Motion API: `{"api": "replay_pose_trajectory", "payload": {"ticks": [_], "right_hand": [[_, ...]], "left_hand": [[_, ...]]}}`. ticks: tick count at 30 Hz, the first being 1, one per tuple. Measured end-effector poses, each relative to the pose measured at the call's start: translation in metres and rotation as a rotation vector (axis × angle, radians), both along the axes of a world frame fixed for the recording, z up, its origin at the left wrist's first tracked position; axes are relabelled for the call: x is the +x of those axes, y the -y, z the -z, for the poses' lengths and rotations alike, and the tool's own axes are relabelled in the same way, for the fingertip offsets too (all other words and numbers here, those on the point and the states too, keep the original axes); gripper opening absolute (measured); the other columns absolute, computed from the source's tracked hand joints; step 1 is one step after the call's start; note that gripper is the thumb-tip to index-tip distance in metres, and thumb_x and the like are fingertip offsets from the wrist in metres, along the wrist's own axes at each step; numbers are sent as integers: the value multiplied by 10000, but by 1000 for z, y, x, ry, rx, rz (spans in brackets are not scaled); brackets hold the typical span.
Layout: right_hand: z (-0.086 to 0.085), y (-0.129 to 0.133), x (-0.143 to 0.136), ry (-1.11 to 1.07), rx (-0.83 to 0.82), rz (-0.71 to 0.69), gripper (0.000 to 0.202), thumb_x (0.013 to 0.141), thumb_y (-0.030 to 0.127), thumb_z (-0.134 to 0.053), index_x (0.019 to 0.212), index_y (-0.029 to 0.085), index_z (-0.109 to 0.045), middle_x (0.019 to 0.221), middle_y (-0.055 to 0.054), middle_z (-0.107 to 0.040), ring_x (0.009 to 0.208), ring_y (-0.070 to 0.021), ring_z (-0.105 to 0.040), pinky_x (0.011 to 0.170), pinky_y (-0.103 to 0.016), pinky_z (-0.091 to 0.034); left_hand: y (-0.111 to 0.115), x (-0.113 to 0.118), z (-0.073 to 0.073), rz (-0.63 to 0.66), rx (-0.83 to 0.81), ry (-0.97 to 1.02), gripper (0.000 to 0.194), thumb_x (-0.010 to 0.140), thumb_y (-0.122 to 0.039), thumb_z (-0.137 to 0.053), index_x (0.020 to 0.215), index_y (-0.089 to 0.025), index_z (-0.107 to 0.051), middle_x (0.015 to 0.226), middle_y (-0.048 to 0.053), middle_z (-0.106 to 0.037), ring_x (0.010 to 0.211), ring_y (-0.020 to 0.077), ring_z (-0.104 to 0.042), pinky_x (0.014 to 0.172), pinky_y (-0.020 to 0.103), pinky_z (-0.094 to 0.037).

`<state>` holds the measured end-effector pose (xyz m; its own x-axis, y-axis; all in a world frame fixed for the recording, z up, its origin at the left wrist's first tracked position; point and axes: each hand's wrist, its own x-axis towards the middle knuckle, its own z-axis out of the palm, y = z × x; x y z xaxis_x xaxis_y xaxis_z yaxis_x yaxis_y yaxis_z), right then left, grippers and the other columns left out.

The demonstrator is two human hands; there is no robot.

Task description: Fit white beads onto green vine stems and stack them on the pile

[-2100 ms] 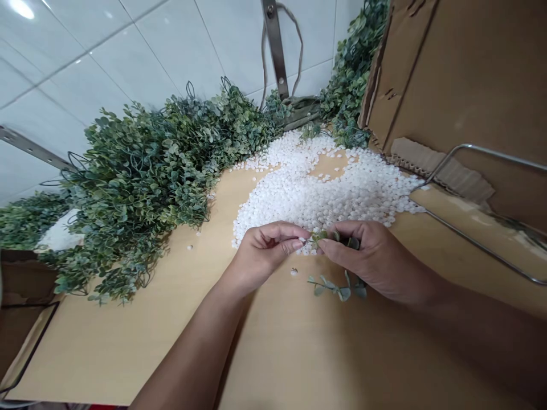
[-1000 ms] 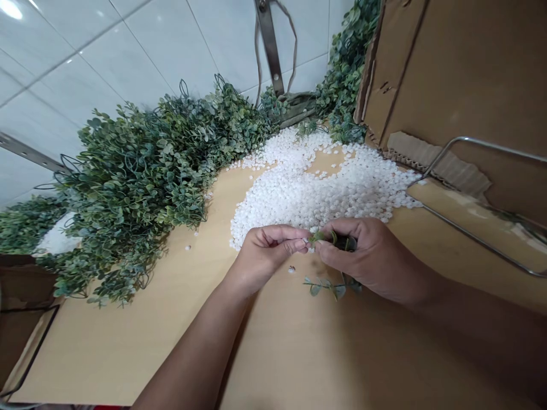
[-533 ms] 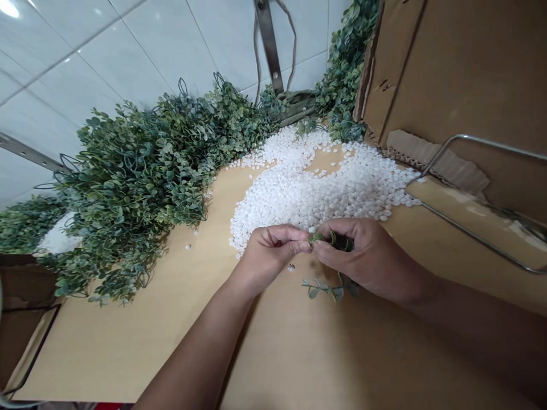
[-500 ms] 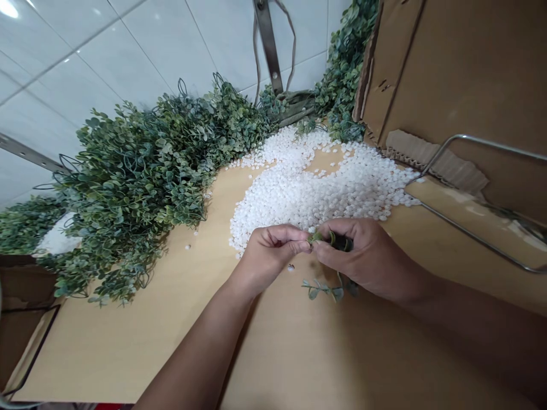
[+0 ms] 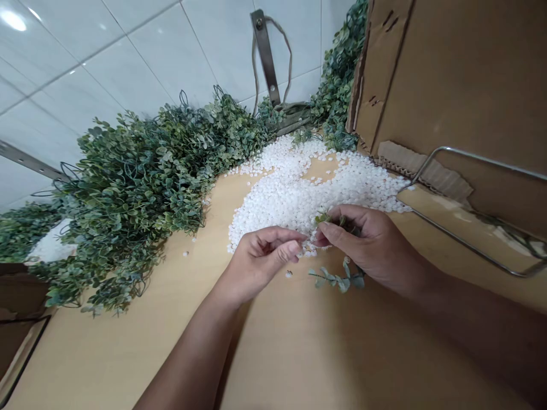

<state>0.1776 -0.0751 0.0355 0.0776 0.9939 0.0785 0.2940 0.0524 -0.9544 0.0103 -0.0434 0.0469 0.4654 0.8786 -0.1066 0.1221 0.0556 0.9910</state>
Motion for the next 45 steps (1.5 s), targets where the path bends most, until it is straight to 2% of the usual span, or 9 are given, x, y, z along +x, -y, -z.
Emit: {"api": "replay_pose_trajectory", "payload": {"ticks": [4,12,16,23,30,33,39,42,45], "right_hand": [[1,-1,1,13,38,71,126,750,238,-524,646,166,-516,585,-1,-556,576,-120,-530,549,-226,-425],[-6,-2,3,-96,-79,171,80,774,220,-549,727,187,-493,543,30,-535,516,-114,-567,495,-210,-440],[-9,-3,5,-114,-79,189,93,771,197,-553,707,187,-486,544,34,-524,509,-107,-568,485,-204,-441],[-9,1,4,-118,-1,68,101,768,203,-556,693,173,-495,545,22,-555,521,-104,-551,487,-200,-441],[-10,0,8,-160,50,69,122,772,212,-560,667,181,-505,554,21,-564,539,-103,-546,524,-212,-452],[-8,0,8,-191,63,51,136,760,236,-573,655,182,-504,567,17,-558,552,-102,-537,540,-217,-452],[-5,4,6,-224,56,1,143,680,249,-647,719,172,-533,596,30,-512,539,-85,-470,500,-203,-416],[-5,4,4,-226,31,-66,153,676,231,-640,736,174,-512,567,50,-459,496,-65,-411,461,-188,-384],[-4,4,3,-198,-1,-153,176,676,236,-641,729,175,-485,624,41,-466,542,-68,-436,492,-190,-393]], "left_hand": [[10,6,-3,97,-14,37,259,593,-315,-763,770,-138,-698,634,27,-674,575,112,-590,561,223,-490],[9,2,-2,50,74,-17,235,670,-354,-701,765,-139,-702,587,17,-642,524,95,-544,528,218,-461],[8,2,0,24,176,-75,144,661,-271,-712,728,-146,-693,619,23,-652,542,99,-536,538,223,-449],[5,3,6,40,251,-138,77,702,-220,-664,704,-144,-675,671,35,-639,586,106,-539,538,218,-442],[3,3,7,87,270,-152,31,709,-159,-637,708,-145,-665,693,32,-629,614,101,-528,556,214,-439],[3,2,8,74,257,-151,69,733,-183,-610,685,-148,-644,690,29,-607,593,99,-515,507,207,-425],[1,0,11,32,308,-129,60,743,-174,-589,696,-145,-613,674,17,-574,606,97,-510,546,212,-416],[1,0,13,31,250,-115,63,753,-198,-587,721,-144,-595,630,1,-540,557,87,-472,507,205,-395],[1,0,13,-16,245,-70,69,742,-209,-612,726,-146,-589,578,-17,-519,529,80,-454,496,196,-384]]}}
